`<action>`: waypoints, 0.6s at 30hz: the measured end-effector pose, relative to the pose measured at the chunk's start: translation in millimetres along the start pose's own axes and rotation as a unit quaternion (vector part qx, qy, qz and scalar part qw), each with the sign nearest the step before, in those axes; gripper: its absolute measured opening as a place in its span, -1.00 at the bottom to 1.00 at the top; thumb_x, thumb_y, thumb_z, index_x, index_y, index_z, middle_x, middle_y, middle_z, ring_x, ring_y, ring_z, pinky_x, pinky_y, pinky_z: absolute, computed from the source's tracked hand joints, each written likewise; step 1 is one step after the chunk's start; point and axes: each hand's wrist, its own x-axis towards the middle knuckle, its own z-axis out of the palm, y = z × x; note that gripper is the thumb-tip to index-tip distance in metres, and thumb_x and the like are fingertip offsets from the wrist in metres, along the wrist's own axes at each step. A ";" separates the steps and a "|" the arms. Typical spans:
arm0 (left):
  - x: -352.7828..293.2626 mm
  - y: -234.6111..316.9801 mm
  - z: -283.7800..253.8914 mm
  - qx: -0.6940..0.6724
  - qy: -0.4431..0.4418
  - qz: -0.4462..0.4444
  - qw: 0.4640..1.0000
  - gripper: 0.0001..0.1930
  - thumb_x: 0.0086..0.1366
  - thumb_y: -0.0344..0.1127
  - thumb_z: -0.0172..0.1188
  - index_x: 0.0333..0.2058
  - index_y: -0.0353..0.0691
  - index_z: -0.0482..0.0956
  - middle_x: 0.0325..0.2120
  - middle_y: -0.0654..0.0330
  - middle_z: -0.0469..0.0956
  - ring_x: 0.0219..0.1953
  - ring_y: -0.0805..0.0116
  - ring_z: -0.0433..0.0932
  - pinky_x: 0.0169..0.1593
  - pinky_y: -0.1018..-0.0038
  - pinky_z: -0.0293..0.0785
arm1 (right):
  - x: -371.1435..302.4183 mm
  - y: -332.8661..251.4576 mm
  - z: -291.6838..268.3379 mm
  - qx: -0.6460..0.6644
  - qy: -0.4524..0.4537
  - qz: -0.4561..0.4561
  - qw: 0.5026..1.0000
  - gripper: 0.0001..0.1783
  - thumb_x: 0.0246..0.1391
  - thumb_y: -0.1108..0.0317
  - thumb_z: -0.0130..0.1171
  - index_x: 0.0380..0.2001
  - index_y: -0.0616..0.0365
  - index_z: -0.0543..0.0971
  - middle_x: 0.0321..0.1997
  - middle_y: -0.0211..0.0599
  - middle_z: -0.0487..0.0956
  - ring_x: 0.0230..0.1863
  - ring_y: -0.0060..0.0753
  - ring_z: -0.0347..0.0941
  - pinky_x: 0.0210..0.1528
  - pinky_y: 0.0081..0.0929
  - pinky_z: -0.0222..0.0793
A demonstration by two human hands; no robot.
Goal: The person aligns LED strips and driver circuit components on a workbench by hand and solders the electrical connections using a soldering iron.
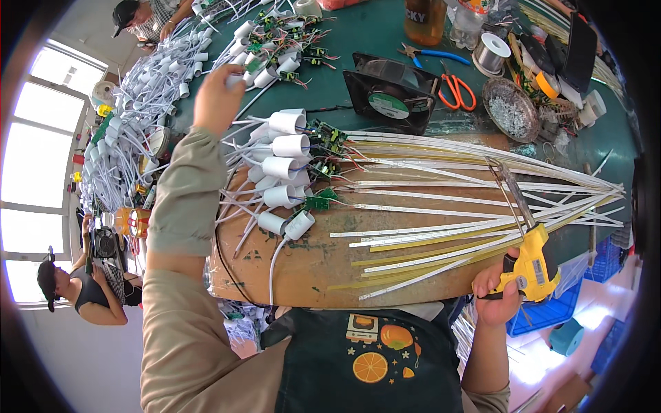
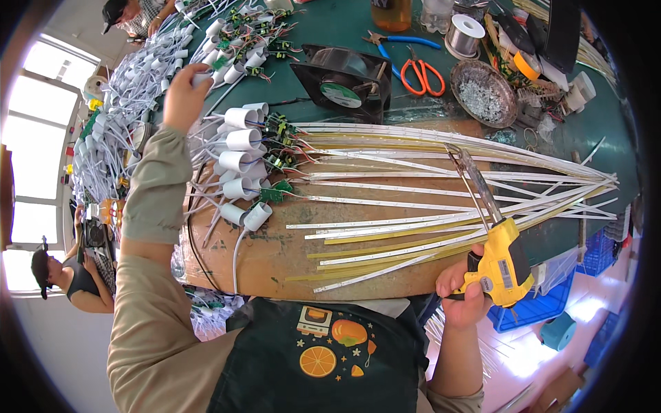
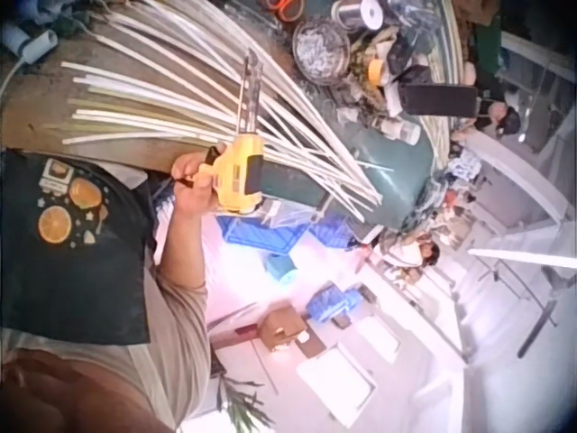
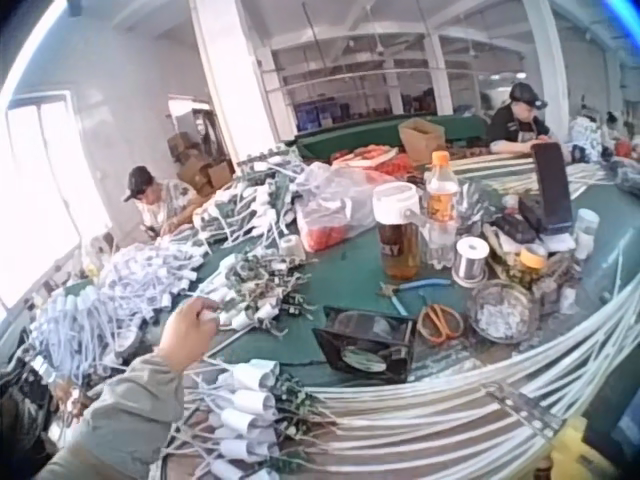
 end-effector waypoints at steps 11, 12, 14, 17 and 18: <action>-164.3 120.8 -100.3 0.010 -0.160 0.238 0.958 -0.71 -0.06 -0.60 0.30 -0.29 -0.26 0.59 -0.26 0.10 0.56 -0.21 0.14 0.55 -0.11 0.31 0.44 | 1.3 -4.9 -0.1 0.017 0.017 0.017 1.000 -0.23 0.10 0.01 0.25 0.18 0.31 0.21 -0.56 -0.38 0.40 -0.67 -0.49 0.33 -0.65 -0.52 0.27; -179.9 117.0 -95.2 -0.012 -0.189 0.226 0.956 -0.71 -0.06 -0.55 0.32 -0.28 -0.24 0.59 -0.26 0.13 0.55 -0.21 0.14 0.54 -0.12 0.30 0.43 | 2.6 -4.9 2.2 0.020 0.005 0.019 1.000 -0.22 0.09 0.01 0.25 0.18 0.31 0.21 -0.56 -0.38 0.40 -0.67 -0.49 0.33 -0.65 -0.52 0.27; -194.7 119.0 -83.0 -0.039 -0.220 0.220 0.950 -0.69 -0.07 -0.49 0.35 -0.27 -0.22 0.59 -0.27 0.15 0.55 -0.22 0.13 0.53 -0.13 0.28 0.41 | 2.2 -3.9 -0.6 0.005 -0.012 0.011 1.000 -0.25 0.14 -0.01 0.19 0.19 0.28 0.20 -0.55 -0.42 0.38 -0.67 -0.52 0.32 -0.63 -0.55 0.26; -203.8 131.0 -73.7 0.000 -0.237 0.212 0.948 -0.65 -0.06 -0.39 0.38 -0.23 -0.20 0.58 -0.24 0.18 0.55 -0.19 0.15 0.52 -0.09 0.26 0.39 | 1.4 -3.2 -4.4 -0.006 -0.028 0.005 1.000 -0.28 0.19 -0.02 0.12 0.19 0.26 0.19 -0.54 -0.45 0.37 -0.66 -0.56 0.30 -0.61 -0.57 0.26; -205.4 135.1 -70.8 -0.011 -0.234 0.220 0.947 -0.63 -0.03 -0.31 0.37 -0.19 -0.17 0.57 -0.21 0.21 0.52 -0.16 0.18 0.50 -0.09 0.28 0.37 | 0.9 -3.5 -4.9 -0.004 -0.025 0.006 1.000 -0.28 0.19 -0.02 0.13 0.19 0.27 0.19 -0.54 -0.45 0.37 -0.65 -0.56 0.31 -0.60 -0.57 0.26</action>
